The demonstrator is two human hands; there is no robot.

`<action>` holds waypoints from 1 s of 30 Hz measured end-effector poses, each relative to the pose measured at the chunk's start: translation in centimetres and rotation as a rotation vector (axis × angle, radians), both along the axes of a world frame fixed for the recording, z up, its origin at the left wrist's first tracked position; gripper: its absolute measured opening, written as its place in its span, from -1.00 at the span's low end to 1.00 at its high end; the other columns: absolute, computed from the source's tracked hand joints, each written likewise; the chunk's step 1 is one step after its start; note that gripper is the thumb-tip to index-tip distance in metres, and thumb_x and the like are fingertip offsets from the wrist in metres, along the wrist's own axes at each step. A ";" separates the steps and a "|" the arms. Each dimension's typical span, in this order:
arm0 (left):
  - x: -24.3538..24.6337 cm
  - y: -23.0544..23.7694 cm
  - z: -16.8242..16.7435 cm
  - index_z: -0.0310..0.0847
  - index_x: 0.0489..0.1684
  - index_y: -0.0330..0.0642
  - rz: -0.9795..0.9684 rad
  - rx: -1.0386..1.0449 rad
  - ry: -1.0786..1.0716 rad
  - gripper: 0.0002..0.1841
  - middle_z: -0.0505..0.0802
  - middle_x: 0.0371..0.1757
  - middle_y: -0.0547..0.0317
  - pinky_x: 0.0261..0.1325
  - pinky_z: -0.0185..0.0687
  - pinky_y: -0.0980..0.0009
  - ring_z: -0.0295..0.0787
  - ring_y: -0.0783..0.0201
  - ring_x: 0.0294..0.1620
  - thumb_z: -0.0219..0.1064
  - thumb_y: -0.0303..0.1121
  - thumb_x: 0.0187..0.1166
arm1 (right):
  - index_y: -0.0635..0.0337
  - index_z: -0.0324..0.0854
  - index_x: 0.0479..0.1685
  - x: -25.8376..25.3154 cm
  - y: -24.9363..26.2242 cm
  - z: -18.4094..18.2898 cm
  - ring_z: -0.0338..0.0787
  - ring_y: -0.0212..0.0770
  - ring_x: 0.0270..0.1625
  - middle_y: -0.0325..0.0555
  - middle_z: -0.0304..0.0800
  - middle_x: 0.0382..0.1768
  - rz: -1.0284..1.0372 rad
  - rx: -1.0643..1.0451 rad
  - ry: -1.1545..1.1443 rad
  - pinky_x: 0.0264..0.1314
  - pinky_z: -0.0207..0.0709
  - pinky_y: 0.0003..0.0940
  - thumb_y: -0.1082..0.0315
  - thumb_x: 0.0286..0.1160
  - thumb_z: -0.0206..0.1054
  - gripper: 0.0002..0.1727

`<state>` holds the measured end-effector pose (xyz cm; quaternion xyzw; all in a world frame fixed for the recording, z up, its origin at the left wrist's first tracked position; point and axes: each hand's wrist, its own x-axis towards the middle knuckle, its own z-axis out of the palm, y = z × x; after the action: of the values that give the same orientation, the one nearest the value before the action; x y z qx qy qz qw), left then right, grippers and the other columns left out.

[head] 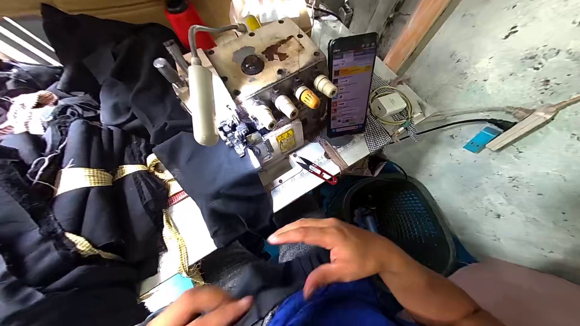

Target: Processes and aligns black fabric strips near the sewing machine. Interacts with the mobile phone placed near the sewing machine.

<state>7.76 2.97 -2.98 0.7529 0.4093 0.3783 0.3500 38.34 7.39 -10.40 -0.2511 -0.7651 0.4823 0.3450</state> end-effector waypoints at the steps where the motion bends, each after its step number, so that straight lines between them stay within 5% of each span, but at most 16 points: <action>1: 2.7 0.7 -1.8 0.84 -0.04 -0.03 -0.005 0.016 -0.008 -0.86 0.87 -0.05 0.35 0.21 0.68 0.60 0.77 0.54 0.09 0.53 -0.36 0.53 | 0.39 0.60 0.45 -1.2 0.3 0.3 0.68 -0.15 0.52 0.07 0.76 0.39 0.014 0.019 0.057 0.66 0.49 -0.23 -0.02 0.53 0.46 -0.30; 4: 6.1 1.8 -6.1 0.80 -0.12 0.00 0.149 0.088 -0.099 -0.87 0.93 -0.08 0.40 0.13 0.82 0.55 0.87 0.49 0.02 0.54 -0.37 0.47 | 0.33 0.84 0.02 -2.9 1.2 0.1 0.92 -0.26 0.01 -0.02 0.96 -0.13 -0.143 0.147 0.082 0.23 0.73 -0.38 0.37 0.52 0.48 -0.77; 6: 6.5 2.4 -6.9 0.83 -0.10 0.01 0.222 0.085 -0.152 -0.85 0.95 -0.06 0.40 0.13 0.84 0.50 0.90 0.45 0.02 0.51 -0.43 0.46 | 0.29 0.87 -0.06 -2.7 1.5 0.0 0.92 -0.31 -0.12 -0.06 0.96 -0.23 -0.240 0.178 0.060 0.08 0.75 -0.43 0.48 0.57 0.36 -0.83; 12: 8.1 3.2 -8.8 0.74 -0.27 -0.09 0.432 0.150 -0.072 -0.90 0.87 -0.23 0.34 -0.09 0.81 0.58 0.83 0.49 -0.16 0.53 -0.42 0.36 | 0.34 0.78 0.20 -4.6 -0.2 -1.6 0.91 -0.21 0.18 0.00 0.95 0.06 -0.490 0.300 -0.147 0.40 0.70 -0.34 0.52 0.65 0.15 -0.67; 16: 9.7 2.7 -9.1 0.68 -0.28 -0.10 0.410 0.101 -0.068 -0.86 0.86 -0.23 0.36 -0.04 0.82 0.57 0.84 0.53 -0.13 0.51 -0.34 0.36 | 0.50 0.69 0.22 -5.8 -1.3 -2.3 0.86 -0.15 0.31 0.17 0.85 0.24 -0.493 0.153 -0.041 0.48 0.64 -0.36 0.53 0.57 0.24 -0.67; 20: 8.5 2.6 -8.3 0.79 0.00 0.02 0.245 0.052 -0.072 -0.78 0.89 0.10 0.36 0.26 0.71 0.38 0.78 0.34 0.22 0.35 -0.11 0.62 | 0.39 0.75 0.21 -4.1 -0.4 -2.6 0.92 -0.29 0.14 -0.01 0.94 0.08 -0.529 0.102 0.001 0.29 0.73 -0.42 0.51 0.65 0.22 -0.70; 24: 6.9 3.1 -8.9 0.79 0.29 0.01 0.160 -0.076 -0.082 -0.58 0.76 0.38 0.19 0.19 0.80 0.45 0.75 0.35 0.29 0.51 -0.07 0.52 | 0.36 0.48 0.58 -2.9 0.2 -1.5 0.88 -0.28 -0.14 -0.01 0.92 -0.09 -0.323 0.056 -0.003 0.04 0.76 -0.39 0.48 0.64 0.28 -0.49; 27: 6.8 2.8 -10.1 0.92 -0.15 0.12 0.122 -0.086 -0.210 -0.84 0.87 0.17 0.34 0.32 0.75 0.44 0.77 0.36 0.28 0.61 -0.14 0.43 | 0.35 0.32 0.71 -3.5 -0.1 -1.0 0.83 -0.19 -0.31 0.02 0.85 -0.25 -0.209 0.084 -0.060 -0.14 0.74 -0.31 0.52 0.58 0.23 -0.37; 30: 5.8 2.4 -9.8 0.92 -0.23 0.11 0.156 0.011 -0.228 -0.94 0.91 0.06 0.39 0.36 0.70 0.43 0.79 0.33 0.25 0.51 -0.29 0.51 | 0.32 0.31 0.71 -3.1 0.1 -1.3 0.87 -0.22 -0.24 -0.04 0.90 -0.20 -0.165 0.061 -0.092 -0.05 0.76 -0.31 0.48 0.70 0.18 -0.43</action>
<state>13.53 5.38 -12.80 0.6727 0.4222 0.4897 0.3598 35.20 7.46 -11.69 -0.3246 -0.7711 0.4166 0.3557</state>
